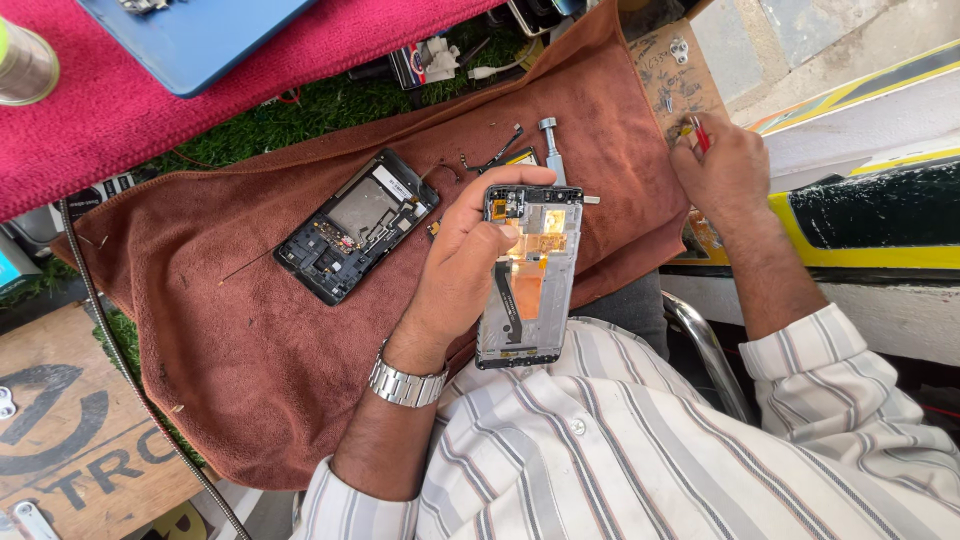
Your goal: The person repairs a disassembled mobile phone by applying a liquid from a bottle to the internal components and using tweezers to adjust small parts. They handle the phone chassis, a battery, and a circuit board while working on a brown towel.
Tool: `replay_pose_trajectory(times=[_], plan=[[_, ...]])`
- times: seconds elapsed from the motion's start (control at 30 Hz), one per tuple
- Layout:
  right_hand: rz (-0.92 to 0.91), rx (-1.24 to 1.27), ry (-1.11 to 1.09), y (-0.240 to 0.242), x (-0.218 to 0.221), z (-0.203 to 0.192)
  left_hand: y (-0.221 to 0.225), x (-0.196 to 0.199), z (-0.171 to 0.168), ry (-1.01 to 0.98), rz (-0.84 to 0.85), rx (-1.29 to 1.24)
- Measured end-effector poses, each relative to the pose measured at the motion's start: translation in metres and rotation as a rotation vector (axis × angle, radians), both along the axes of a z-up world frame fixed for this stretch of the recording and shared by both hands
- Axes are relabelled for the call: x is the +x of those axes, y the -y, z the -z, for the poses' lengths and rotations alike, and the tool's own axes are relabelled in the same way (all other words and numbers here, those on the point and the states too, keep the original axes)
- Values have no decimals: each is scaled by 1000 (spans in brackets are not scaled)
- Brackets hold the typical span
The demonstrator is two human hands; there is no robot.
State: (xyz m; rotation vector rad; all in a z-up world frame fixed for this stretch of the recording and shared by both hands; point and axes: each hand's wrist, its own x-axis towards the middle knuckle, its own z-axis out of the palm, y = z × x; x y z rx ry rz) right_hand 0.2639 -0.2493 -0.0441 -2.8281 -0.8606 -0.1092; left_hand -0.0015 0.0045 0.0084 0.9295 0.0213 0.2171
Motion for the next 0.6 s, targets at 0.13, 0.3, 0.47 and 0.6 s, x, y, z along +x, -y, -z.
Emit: replay_pose_trajectory(times=[0.13, 0.3, 0.47, 0.6], plan=[[-49, 241, 8, -13, -12, -16, 1, -2, -4, 6, 19, -66], [-22, 624, -354, -34, -47, -53, 1, 0, -3, 12, 5, -85], [-423, 759, -302, -53, -110, -84, 2, 0, 1, -6, -28, -69], [-393, 655, -395, -66, -157, -114, 5, -1, -2, 5, -70, 14]])
